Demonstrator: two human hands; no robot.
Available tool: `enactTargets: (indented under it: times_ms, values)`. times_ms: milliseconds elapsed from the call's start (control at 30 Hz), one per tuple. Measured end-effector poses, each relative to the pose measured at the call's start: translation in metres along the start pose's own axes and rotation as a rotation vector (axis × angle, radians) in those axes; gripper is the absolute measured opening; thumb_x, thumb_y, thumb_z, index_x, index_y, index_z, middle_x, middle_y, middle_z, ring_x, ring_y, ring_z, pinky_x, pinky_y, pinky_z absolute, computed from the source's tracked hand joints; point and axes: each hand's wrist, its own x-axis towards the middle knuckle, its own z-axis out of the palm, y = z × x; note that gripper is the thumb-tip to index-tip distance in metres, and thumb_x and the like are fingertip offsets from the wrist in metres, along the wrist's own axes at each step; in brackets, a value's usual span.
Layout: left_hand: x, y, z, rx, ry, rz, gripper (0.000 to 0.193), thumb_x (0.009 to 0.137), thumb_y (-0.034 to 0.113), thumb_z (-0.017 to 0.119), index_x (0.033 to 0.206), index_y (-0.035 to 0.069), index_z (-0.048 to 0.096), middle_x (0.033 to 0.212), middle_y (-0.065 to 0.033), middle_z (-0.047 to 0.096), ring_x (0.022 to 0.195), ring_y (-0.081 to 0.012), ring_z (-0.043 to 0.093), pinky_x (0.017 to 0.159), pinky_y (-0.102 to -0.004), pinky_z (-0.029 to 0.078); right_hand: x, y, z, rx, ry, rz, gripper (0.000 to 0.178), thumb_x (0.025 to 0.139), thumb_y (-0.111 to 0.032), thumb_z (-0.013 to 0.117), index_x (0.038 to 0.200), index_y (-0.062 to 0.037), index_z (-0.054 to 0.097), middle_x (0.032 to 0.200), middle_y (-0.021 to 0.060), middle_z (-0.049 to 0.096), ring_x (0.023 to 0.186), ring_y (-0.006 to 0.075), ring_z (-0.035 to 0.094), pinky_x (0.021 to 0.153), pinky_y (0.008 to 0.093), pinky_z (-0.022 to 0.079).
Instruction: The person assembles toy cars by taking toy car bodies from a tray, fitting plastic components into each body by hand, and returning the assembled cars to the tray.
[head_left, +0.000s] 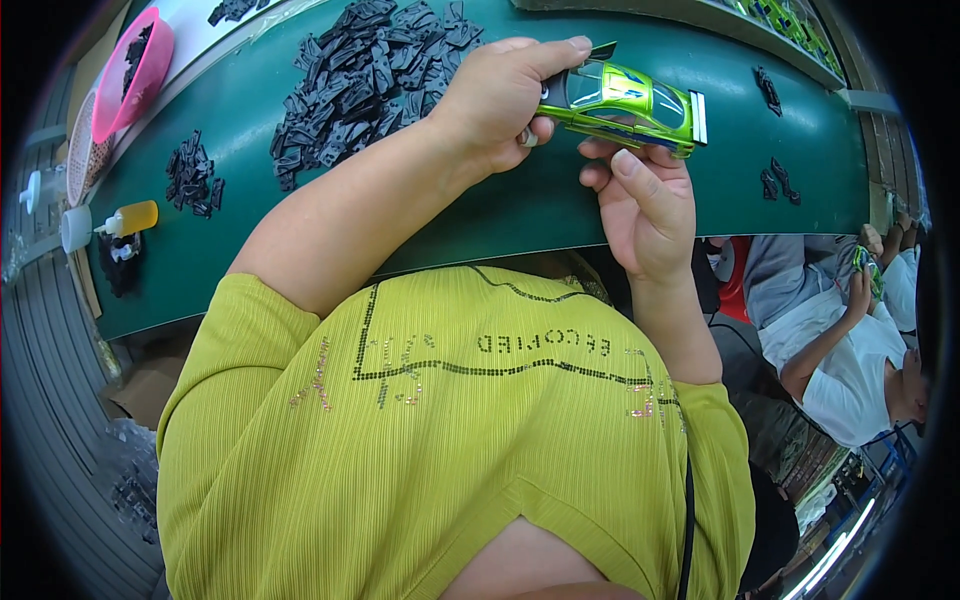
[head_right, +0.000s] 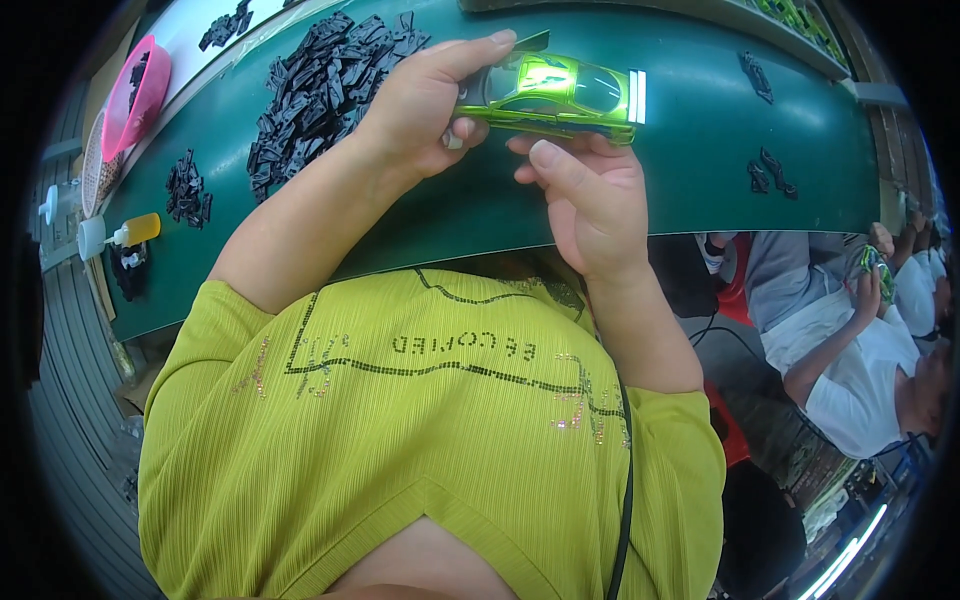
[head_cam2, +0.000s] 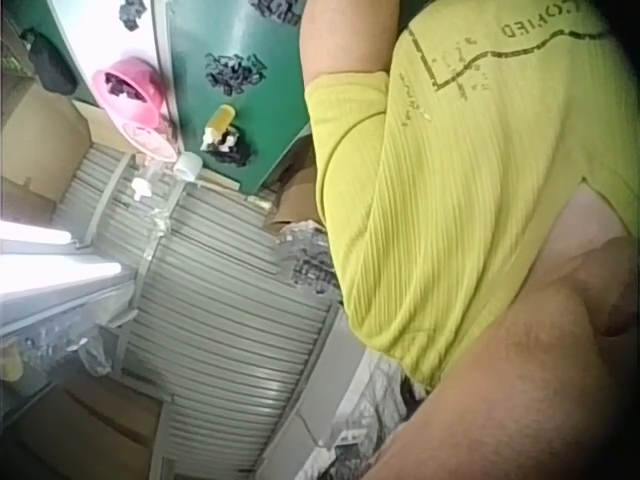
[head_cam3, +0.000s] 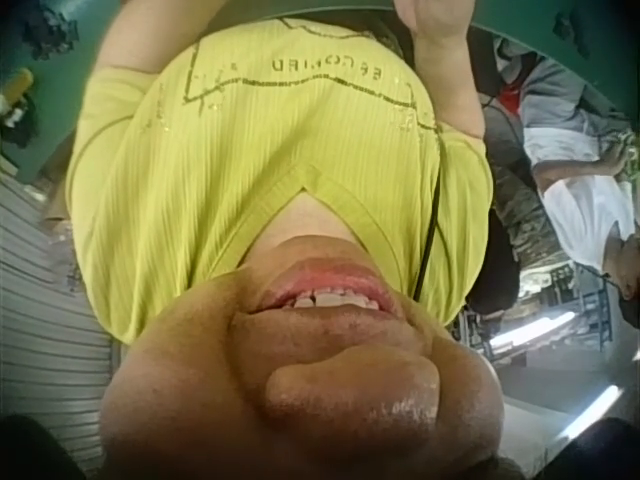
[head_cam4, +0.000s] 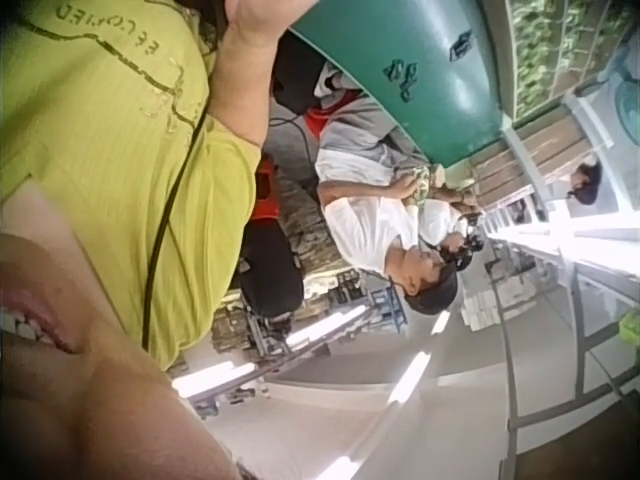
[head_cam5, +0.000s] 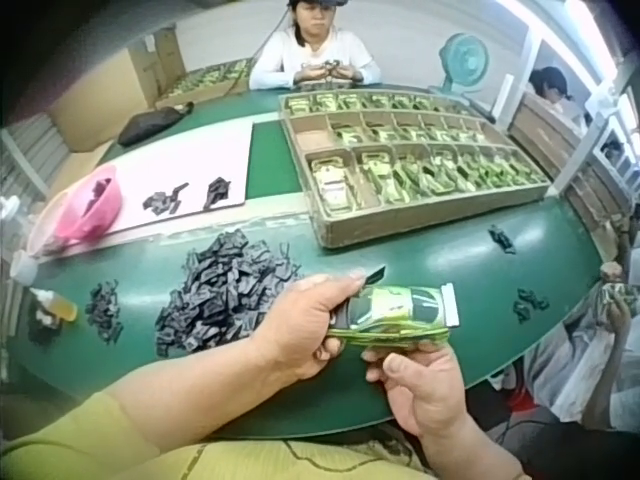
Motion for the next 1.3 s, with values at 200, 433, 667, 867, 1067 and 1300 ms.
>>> enactTargets:
  times_ms: [200, 433, 667, 867, 1067, 1300]
  values:
    - [-0.006, -0.002, 0.004, 0.023, -0.027, 0.061, 0.025, 0.096, 0.027, 0.064, 0.093, 0.002, 0.057, 0.075, -0.0056, 0.063, 0.039, -0.0043, 0.041, 0.035, -0.017, 0.031, -0.004, -0.002, -0.009, -0.163, -0.113, -0.011, 0.039, 0.091, 0.0, 0.059, 0.129, -0.006, 0.056, 0.126, 0.0146, 0.062, 0.117, 0.0334, 0.06, 0.094, 0.0427, 0.051]
    - [0.002, 0.002, 0.001, 0.082, 0.145, 0.163, 0.026, 0.094, 0.028, 0.067, 0.087, 0.006, 0.056, 0.069, -0.0022, 0.059, 0.039, -0.0061, 0.042, 0.034, -0.018, 0.03, -0.016, -0.031, -0.002, -0.866, 0.237, 0.017, 0.023, 0.085, -0.003, 0.072, 0.107, 0.0003, 0.067, 0.093, 0.0072, 0.07, 0.068, 0.0121, 0.064, 0.062, 0.0213, 0.05]
    - [-0.003, 0.007, 0.006, 0.271, 0.204, 0.176, 0.033, 0.089, 0.035, 0.072, 0.079, 0.009, 0.055, 0.062, -0.0017, 0.053, 0.038, -0.009, 0.045, 0.031, -0.0236, 0.032, 0.012, -0.03, 0.024, -1.749, -0.08, -0.691, 0.027, 0.078, -0.003, 0.072, 0.105, -0.0031, 0.068, 0.087, 0.0127, 0.065, 0.073, 0.0278, 0.064, 0.065, 0.0357, 0.051]
    - [0.008, -0.01, 0.0, 0.274, 0.227, 0.327, 0.033, 0.089, 0.033, 0.073, 0.078, 0.009, 0.054, 0.06, -0.0014, 0.052, 0.038, -0.0088, 0.045, 0.032, -0.0248, 0.034, 0.019, -0.018, 0.026, -1.692, -0.041, -0.617, 0.018, 0.076, -0.003, 0.073, 0.092, -0.0029, 0.064, 0.081, 0.0134, 0.06, 0.066, 0.0313, 0.061, 0.059, 0.0386, 0.049]
    - [0.007, -0.014, -0.002, 0.199, 0.177, 0.315, 0.033, 0.09, 0.03, 0.072, 0.075, 0.008, 0.053, 0.06, -0.0002, 0.052, 0.04, -0.0082, 0.043, 0.033, -0.0249, 0.035, 0.011, -0.006, 0.028, -1.537, 0.063, -0.566, 0.016, 0.074, -0.001, 0.077, 0.085, -0.0029, 0.065, 0.073, 0.0085, 0.058, 0.054, 0.021, 0.059, 0.051, 0.0324, 0.046]
    - [0.011, -0.01, -0.003, 0.185, 0.178, 0.295, 0.037, 0.086, 0.034, 0.075, 0.073, 0.008, 0.051, 0.057, -0.0032, 0.051, 0.037, -0.012, 0.045, 0.032, -0.0292, 0.035, -0.002, 0.0, 0.032, -1.397, 0.076, -0.487, 0.012, 0.08, -0.001, 0.075, 0.09, -0.001, 0.069, 0.076, 0.0093, 0.06, 0.063, 0.019, 0.057, 0.058, 0.0288, 0.047]
